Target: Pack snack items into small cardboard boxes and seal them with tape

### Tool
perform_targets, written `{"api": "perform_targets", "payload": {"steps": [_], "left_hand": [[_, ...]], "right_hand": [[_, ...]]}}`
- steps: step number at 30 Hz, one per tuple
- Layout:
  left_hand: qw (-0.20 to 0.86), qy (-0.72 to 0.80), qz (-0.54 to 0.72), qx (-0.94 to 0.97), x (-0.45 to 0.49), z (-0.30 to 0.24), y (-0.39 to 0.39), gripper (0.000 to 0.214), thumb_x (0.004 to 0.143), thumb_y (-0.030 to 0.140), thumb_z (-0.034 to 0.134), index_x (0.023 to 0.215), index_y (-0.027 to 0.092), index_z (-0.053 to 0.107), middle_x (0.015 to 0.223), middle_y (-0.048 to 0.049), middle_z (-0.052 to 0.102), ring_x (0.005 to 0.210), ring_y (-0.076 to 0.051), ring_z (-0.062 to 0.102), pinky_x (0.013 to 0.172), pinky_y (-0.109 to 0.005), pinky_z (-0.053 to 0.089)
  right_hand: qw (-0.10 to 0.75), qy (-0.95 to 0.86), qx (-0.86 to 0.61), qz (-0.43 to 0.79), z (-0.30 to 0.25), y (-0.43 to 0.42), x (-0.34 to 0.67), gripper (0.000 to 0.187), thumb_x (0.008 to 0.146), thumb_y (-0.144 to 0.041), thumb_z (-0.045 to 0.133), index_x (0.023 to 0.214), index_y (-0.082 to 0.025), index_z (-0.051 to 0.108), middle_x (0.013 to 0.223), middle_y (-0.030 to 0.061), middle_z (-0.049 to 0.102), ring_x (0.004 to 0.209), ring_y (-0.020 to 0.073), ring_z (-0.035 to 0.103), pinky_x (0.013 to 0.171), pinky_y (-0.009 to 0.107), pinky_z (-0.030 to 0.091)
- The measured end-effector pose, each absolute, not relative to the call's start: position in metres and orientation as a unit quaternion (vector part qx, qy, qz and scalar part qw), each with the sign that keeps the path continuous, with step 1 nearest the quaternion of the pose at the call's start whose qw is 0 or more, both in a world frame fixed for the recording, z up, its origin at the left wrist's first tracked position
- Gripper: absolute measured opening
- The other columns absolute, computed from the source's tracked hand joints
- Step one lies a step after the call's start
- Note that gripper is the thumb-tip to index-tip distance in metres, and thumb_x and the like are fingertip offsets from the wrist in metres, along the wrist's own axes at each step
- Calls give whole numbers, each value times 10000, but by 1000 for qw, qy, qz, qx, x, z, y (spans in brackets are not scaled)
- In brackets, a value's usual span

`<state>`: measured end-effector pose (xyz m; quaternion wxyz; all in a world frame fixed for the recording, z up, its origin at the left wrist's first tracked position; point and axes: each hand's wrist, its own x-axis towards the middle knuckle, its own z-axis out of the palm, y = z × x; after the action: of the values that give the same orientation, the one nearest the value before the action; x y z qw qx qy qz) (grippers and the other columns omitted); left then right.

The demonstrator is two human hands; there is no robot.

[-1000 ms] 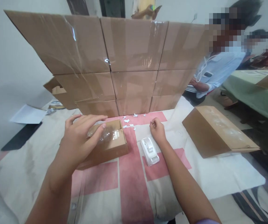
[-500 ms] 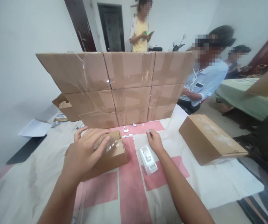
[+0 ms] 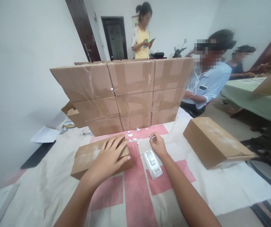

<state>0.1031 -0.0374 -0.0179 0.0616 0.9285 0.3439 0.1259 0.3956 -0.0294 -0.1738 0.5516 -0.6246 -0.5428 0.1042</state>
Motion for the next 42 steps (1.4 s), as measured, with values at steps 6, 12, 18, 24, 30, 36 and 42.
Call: {"api": "perform_targets", "payload": {"steps": [6, 12, 18, 24, 30, 36, 42], "left_hand": [[62, 341, 91, 934, 102, -21, -34, 550, 983, 431, 579, 1490, 246, 472, 1653, -123, 369, 1540, -340, 319, 1245, -608, 283], [60, 339, 87, 935, 102, -20, -36, 517, 998, 420, 551, 1477, 243, 475, 1663, -115, 349, 1551, -330, 292, 1256, -597, 268], [75, 335, 80, 936, 102, -14, -38, 469, 987, 413, 568, 1415, 231, 512, 1651, -126, 356, 1546, -326, 290, 1253, -586, 268], [75, 331, 50, 939, 102, -8, -43, 368, 946, 443, 643, 1217, 198, 591, 1618, -146, 380, 1520, -365, 306, 1237, -616, 266], [48, 338, 92, 936, 108, -15, -54, 350, 934, 435, 657, 1192, 203, 608, 1567, -155, 445, 1482, -416, 346, 1219, -650, 265], [48, 253, 188, 948, 145, -42, -85, 290, 999, 356, 526, 1230, 219, 633, 1526, -118, 529, 1472, -362, 411, 1261, -624, 177], [205, 158, 361, 896, 177, -124, -80, 214, 1026, 292, 436, 1084, 230, 633, 1089, -71, 717, 1090, -199, 655, 980, -369, 498]], "right_hand": [[551, -524, -641, 109, -175, -28, 398, 158, 847, -375, 590, 915, -243, 536, 617, -49, 522, 535, 170, 516, 535, 288, 397], [549, -522, -645, 105, -171, -29, 395, 219, 912, -447, 583, 895, -229, 560, 677, -17, 574, 578, 165, 529, 594, 300, 419], [542, -526, -643, 126, -169, -28, 395, 336, 982, -550, 510, 909, -227, 565, 694, 4, 635, 596, 167, 565, 601, 293, 430], [542, -530, -637, 139, -167, -30, 393, 467, 993, -665, 472, 810, -238, 515, 559, -36, 542, 504, 148, 502, 545, 281, 385], [542, -546, -626, 123, -163, -30, 389, 575, 972, -742, 454, 698, -237, 459, 507, -37, 522, 466, 131, 480, 529, 275, 368], [560, -565, -592, 129, -171, -24, 393, 486, 985, -657, 533, 846, -195, 588, 584, -43, 571, 524, 115, 517, 571, 248, 395], [542, -605, -563, 153, -167, -26, 386, 398, 940, -536, 647, 842, -153, 692, 738, -2, 645, 645, 124, 536, 643, 264, 406]]}}
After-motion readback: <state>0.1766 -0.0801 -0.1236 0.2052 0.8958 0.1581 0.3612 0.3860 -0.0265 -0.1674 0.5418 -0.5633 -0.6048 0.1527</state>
